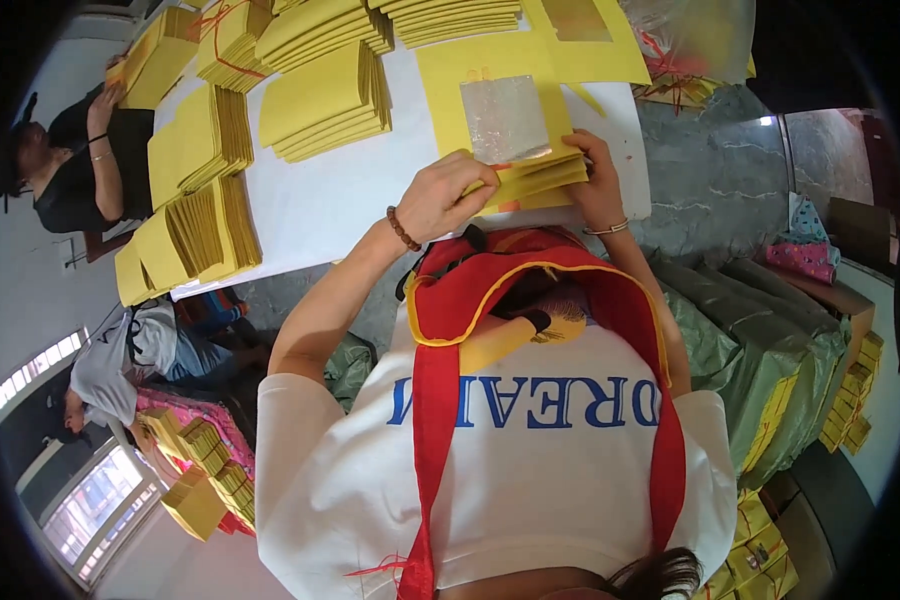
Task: Folding sheets of yellow joss paper with silver foil centers.
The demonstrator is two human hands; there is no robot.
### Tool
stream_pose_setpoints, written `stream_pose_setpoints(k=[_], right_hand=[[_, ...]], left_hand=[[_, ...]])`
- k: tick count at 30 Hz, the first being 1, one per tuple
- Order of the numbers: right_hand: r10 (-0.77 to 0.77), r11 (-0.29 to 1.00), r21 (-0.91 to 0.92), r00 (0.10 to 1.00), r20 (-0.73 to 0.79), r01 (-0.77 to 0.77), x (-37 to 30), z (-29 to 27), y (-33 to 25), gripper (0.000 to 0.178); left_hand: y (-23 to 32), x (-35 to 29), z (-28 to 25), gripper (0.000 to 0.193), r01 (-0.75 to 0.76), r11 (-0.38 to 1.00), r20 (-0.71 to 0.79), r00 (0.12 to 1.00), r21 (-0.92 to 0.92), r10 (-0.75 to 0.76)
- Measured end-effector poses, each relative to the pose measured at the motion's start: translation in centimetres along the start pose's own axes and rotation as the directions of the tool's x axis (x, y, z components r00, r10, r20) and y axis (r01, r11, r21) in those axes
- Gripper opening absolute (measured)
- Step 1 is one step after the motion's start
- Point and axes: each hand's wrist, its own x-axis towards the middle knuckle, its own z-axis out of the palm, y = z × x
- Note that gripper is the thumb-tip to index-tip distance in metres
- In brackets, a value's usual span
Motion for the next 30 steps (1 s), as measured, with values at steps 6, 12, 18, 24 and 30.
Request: stream_pose_setpoints(k=[6,12,18,24,30], right_hand=[[-0.083,0.986,-0.147,0.996,-0.012,0.08,0.2,-0.3,0.9,0.043],[-0.073,0.993,-0.098,0.997,-0.027,0.07,0.3,-0.1,1.2,0.044],[-0.053,0.985,-0.165,0.999,-0.01,0.05,0.6,-0.4,-0.6,0.042],[-0.388,0.763,-0.501,0.909,0.15,0.408,-0.1,-1.7,-3.4,0.032],[-0.207,0.869,-0.339,0.888,0.411,0.36,-1.5,-2.0,-3.6,0.019]], left_hand=[[0.7,-0.7,-2.0,0.067,-0.04,0.999,0.028,0.999,0.008,0.04],[-1.4,-1.0,-1.4,0.058,-0.057,0.887,-0.032,0.996,0.458,0.081],[-2.0,-0.3,-1.0,0.04,-0.095,0.84,-0.137,0.971,0.534,0.197],[1.2,-2.1,-2.5,0.034,-0.236,0.84,0.019,0.965,0.489,0.26],[1.0,-3.3,-1.1,0.022,-0.077,0.982,-0.087,0.992,0.175,0.093]])
